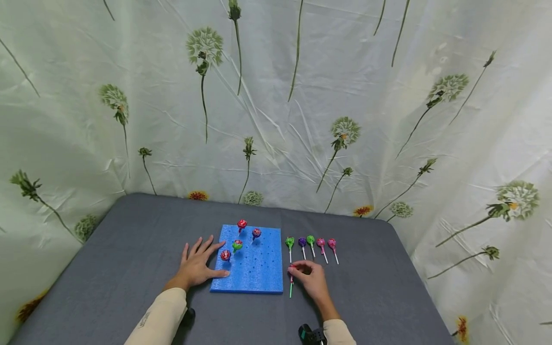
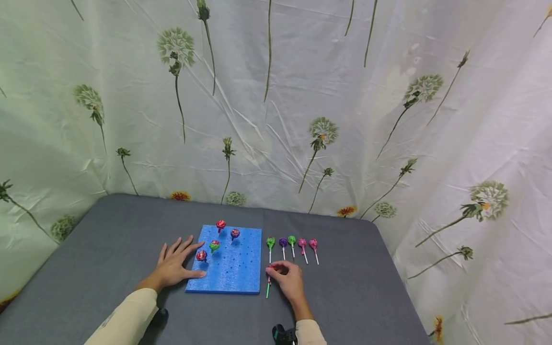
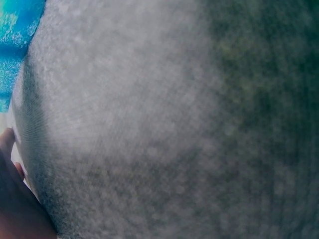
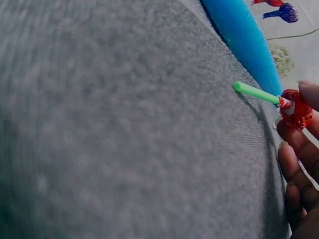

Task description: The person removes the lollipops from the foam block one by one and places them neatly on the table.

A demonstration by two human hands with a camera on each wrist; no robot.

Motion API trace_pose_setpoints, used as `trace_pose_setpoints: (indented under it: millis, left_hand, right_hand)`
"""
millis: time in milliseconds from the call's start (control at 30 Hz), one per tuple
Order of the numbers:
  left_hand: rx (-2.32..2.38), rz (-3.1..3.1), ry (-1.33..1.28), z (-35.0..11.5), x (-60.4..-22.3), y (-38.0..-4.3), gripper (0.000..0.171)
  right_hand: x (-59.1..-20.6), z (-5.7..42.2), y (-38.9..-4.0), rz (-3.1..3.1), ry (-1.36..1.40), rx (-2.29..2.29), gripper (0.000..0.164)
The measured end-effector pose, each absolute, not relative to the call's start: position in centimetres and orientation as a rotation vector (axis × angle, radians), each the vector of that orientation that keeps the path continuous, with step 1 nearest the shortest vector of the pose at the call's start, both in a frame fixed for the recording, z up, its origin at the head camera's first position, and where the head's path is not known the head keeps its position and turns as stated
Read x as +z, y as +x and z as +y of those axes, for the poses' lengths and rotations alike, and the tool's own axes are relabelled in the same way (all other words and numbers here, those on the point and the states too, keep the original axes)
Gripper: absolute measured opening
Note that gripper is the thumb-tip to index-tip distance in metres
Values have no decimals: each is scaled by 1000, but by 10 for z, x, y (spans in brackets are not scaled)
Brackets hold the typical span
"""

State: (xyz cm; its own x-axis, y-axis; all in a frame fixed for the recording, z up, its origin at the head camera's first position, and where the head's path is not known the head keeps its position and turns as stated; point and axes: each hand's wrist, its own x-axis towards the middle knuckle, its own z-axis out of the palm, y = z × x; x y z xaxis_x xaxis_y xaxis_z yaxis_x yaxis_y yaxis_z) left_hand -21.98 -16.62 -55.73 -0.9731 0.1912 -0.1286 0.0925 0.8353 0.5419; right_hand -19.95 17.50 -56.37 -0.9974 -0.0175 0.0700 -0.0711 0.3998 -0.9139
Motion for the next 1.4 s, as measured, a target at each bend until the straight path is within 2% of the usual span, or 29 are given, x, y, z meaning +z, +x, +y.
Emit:
trace_pose_setpoints:
  millis: [667,1033,1400]
  left_hand:
    - [809,2843,208,-167,-562,-221,101]
    - [811,2840,203,-168,-564,-220,102]
    - [815,2849,215,-168,-563,-220,101]
  right_hand:
    - [-567,170,-208,-2624,108,1517,15]
    - [-565,171,-201,-2561,139,1594,20]
    - [-557,171,-193,-2554,124,1538,18]
